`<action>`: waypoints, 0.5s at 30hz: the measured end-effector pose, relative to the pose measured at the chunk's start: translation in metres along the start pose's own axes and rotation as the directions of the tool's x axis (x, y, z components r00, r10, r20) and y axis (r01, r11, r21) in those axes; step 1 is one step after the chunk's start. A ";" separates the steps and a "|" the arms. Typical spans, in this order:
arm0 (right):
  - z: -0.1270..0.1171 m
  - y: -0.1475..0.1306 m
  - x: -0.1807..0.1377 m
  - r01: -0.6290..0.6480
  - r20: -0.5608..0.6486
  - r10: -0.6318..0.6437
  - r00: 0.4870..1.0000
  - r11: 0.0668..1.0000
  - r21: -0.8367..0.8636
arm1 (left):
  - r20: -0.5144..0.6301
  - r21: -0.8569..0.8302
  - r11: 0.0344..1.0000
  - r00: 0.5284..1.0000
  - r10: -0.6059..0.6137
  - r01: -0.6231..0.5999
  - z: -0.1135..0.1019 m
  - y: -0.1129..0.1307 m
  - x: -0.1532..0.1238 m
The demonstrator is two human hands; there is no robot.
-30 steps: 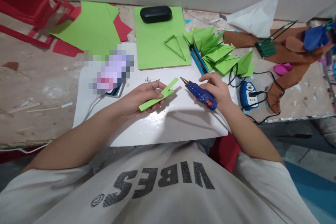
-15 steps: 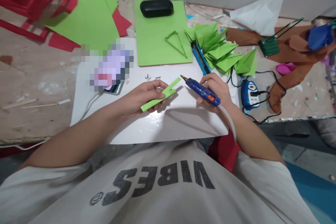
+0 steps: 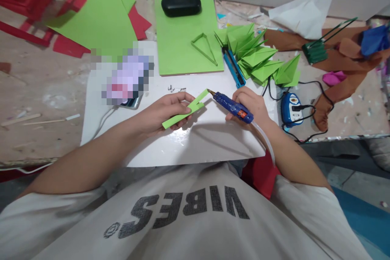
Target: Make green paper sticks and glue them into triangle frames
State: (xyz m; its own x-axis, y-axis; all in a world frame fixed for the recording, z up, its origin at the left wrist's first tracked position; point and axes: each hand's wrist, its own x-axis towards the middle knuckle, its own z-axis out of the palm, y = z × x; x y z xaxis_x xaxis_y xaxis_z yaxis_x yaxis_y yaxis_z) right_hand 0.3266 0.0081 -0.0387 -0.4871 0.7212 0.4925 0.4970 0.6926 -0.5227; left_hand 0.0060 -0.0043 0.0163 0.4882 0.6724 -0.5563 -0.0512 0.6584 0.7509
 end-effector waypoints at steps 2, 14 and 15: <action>0.000 0.001 0.000 0.008 0.008 -0.008 1.000 1.000 -0.006 | -0.003 -0.009 1.000 1.000 0.002 -0.002 0.000 0.000 0.000; 0.001 0.007 -0.006 -0.022 0.010 0.022 1.000 0.999 -0.032 | -0.011 0.003 1.000 1.000 0.015 -0.015 0.001 0.000 -0.001; 0.001 0.007 -0.005 -0.022 0.008 0.022 1.000 0.999 -0.029 | -0.011 0.005 1.000 1.000 0.015 -0.014 0.001 0.000 -0.001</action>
State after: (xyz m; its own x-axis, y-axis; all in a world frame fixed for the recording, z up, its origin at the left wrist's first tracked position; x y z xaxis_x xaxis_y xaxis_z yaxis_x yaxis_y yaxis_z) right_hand 0.3317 0.0091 -0.0457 -0.4818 0.7362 0.4752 0.5281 0.6767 -0.5130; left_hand 0.0060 -0.0049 0.0174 0.4777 0.6856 -0.5493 -0.0543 0.6471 0.7605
